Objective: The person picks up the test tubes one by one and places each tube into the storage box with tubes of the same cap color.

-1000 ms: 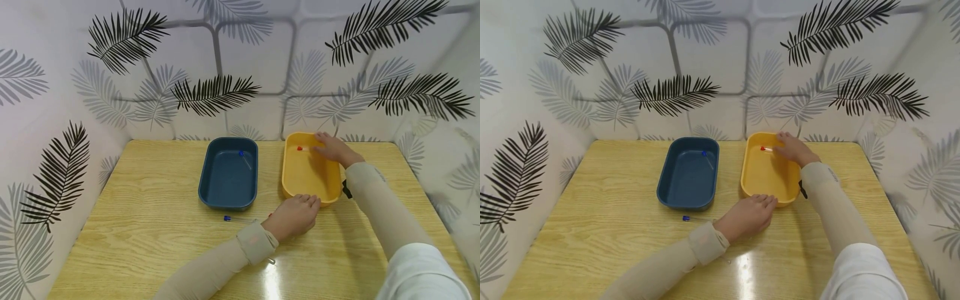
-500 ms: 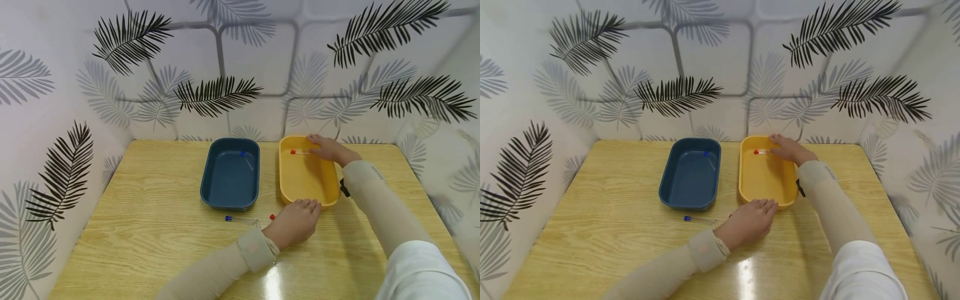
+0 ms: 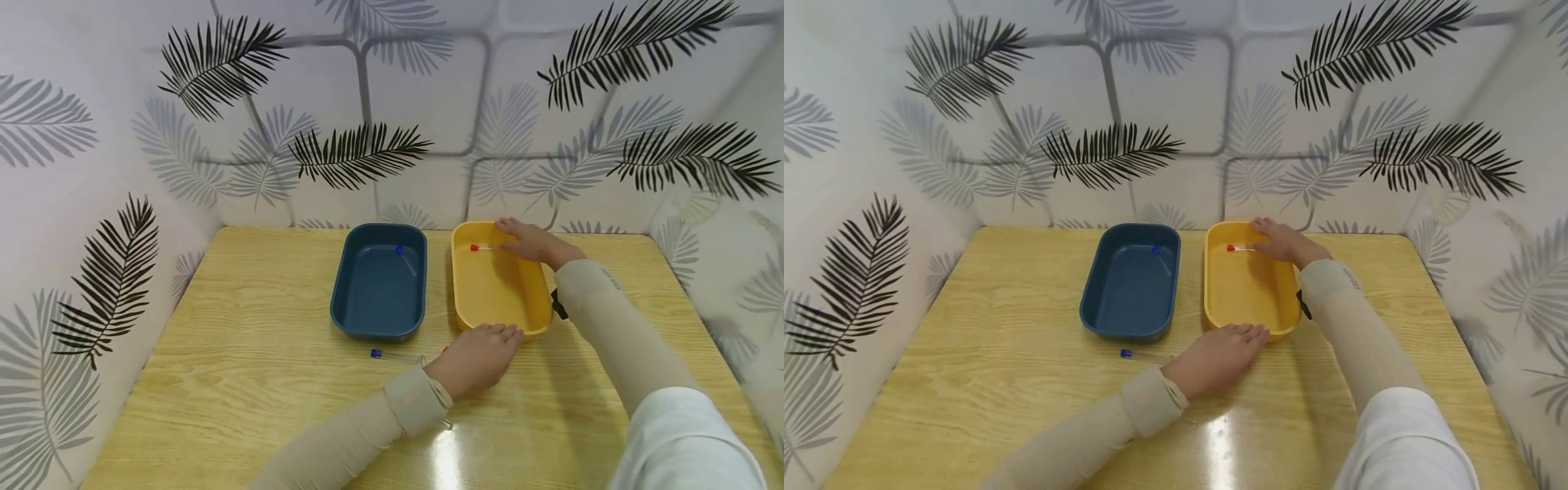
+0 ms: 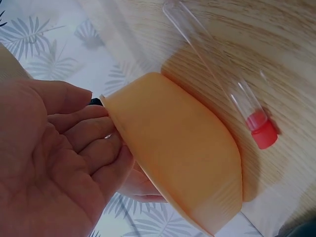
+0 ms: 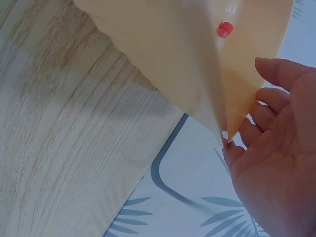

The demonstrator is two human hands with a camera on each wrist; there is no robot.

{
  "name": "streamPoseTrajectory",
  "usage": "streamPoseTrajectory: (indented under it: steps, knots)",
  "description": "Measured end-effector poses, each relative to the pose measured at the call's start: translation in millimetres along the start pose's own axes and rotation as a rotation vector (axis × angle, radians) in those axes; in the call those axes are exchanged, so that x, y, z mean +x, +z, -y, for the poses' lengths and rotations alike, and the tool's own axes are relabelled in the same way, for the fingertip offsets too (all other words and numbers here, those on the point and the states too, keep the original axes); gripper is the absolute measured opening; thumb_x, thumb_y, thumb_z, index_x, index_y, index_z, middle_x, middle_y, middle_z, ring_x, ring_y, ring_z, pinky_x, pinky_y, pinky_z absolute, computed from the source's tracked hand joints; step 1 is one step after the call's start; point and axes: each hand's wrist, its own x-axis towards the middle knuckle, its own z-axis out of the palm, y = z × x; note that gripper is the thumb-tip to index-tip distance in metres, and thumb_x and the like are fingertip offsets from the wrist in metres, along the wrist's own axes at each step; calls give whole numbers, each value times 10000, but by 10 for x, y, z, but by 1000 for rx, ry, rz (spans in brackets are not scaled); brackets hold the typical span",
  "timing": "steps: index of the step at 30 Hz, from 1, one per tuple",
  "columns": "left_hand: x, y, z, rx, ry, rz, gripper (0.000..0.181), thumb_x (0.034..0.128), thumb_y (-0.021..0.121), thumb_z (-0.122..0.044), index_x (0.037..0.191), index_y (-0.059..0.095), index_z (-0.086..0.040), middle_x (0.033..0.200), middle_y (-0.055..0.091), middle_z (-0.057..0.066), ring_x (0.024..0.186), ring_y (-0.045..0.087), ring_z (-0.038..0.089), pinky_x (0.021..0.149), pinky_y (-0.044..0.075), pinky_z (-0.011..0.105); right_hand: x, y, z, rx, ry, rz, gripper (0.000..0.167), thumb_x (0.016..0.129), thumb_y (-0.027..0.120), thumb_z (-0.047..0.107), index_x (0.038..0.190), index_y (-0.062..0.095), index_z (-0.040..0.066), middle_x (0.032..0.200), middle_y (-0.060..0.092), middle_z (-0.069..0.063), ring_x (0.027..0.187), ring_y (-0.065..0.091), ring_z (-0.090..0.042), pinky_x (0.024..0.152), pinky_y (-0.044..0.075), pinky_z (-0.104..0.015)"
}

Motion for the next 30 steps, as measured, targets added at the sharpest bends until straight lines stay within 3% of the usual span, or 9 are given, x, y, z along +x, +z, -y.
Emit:
streamPoseTrajectory:
  steps: [5,15,21,26,30]
  knots:
    - [-28,9,5,-32,-2,-7,415,1021,340,-220,1412,396,-93,1405,435,12,1265,420,119,1038,317,253,-9,13,10,25,-27,-4,606,969,491,208,1450,211,-33,1488,132,-275,1361,104,-430,1086,85,-541]
    - [-48,-8,-3,5,-14,-5,411,1024,341,-227,1408,402,-97,1405,437,9,1269,416,120,1034,329,264,6,4,17,36,-60,-20,600,955,508,172,1438,233,-52,1485,161,-268,1362,113,-424,1089,89,-533]
    - [-71,14,35,-55,8,-44,438,1000,400,-267,1397,412,-84,1401,442,24,1274,411,128,1044,306,249,40,11,5,42,-73,-39,611,916,539,165,1419,280,-66,1479,191,-261,1349,155,-434,1085,112,-536]
    - [-74,11,161,-123,38,-72,487,1007,372,-310,1436,338,-80,1467,342,51,1349,291,168,1086,230,273,30,-50,59,68,-77,-105,586,924,544,164,1422,309,-36,1508,168,-207,1354,154,-422,1077,119,-555]
    - [-126,-64,373,-141,-13,-162,521,1012,351,-344,1453,306,-69,1490,300,70,1377,226,189,1103,185,300,-62,-152,115,83,-65,-175,514,963,507,199,1417,360,9,1475,274,-200,1322,249,-422,1056,189,-564]
